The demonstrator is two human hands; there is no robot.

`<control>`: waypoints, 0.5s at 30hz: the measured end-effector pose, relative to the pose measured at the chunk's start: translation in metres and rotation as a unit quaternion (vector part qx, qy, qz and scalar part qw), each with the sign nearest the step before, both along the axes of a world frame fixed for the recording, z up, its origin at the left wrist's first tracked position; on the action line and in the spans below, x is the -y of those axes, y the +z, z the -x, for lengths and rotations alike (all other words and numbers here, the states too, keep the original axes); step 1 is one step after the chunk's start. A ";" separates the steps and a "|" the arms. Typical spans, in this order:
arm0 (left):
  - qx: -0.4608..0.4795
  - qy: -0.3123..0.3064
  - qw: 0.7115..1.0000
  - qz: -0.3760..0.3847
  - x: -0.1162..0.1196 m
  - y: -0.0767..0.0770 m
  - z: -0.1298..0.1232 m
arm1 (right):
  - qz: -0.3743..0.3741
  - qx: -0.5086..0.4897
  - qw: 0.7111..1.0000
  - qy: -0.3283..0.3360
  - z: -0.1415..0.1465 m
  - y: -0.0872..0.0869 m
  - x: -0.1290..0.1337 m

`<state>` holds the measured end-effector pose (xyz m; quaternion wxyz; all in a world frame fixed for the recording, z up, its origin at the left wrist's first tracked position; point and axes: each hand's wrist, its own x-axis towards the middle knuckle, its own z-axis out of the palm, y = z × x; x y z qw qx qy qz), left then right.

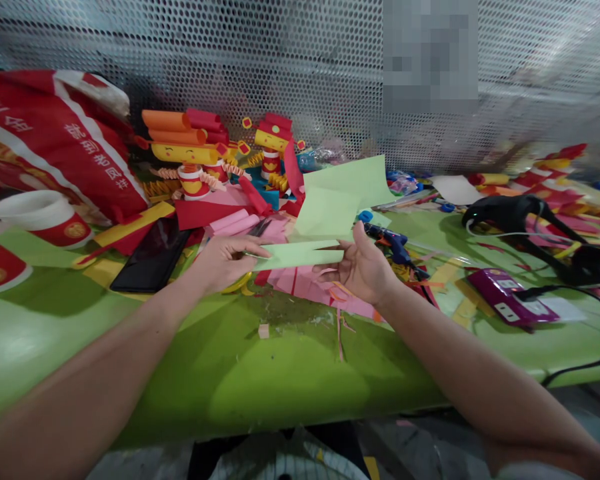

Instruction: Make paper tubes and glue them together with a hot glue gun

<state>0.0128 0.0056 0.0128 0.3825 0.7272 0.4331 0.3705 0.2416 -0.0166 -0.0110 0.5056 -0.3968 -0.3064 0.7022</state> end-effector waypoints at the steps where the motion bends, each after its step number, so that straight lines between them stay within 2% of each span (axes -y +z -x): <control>1: -0.003 -0.001 1.000 -0.001 0.000 0.000 0.000 | -0.006 0.004 1.000 -0.002 0.000 -0.001 0.001; 6: -0.003 -0.016 1.000 0.003 -0.003 -0.004 0.002 | -0.005 0.027 1.000 -0.001 0.002 -0.005 0.001; 10: 0.019 -0.024 1.000 0.003 -0.004 -0.006 0.003 | 0.002 0.031 0.999 -0.028 0.004 -0.006 -0.001; 12: 0.046 -0.007 0.999 -0.005 -0.005 -0.007 0.003 | 0.004 0.033 0.998 -0.044 0.005 -0.005 -0.002; 15: 0.101 0.053 0.993 -0.019 -0.005 -0.010 0.002 | 0.005 0.035 0.997 -0.070 0.005 -0.002 -0.002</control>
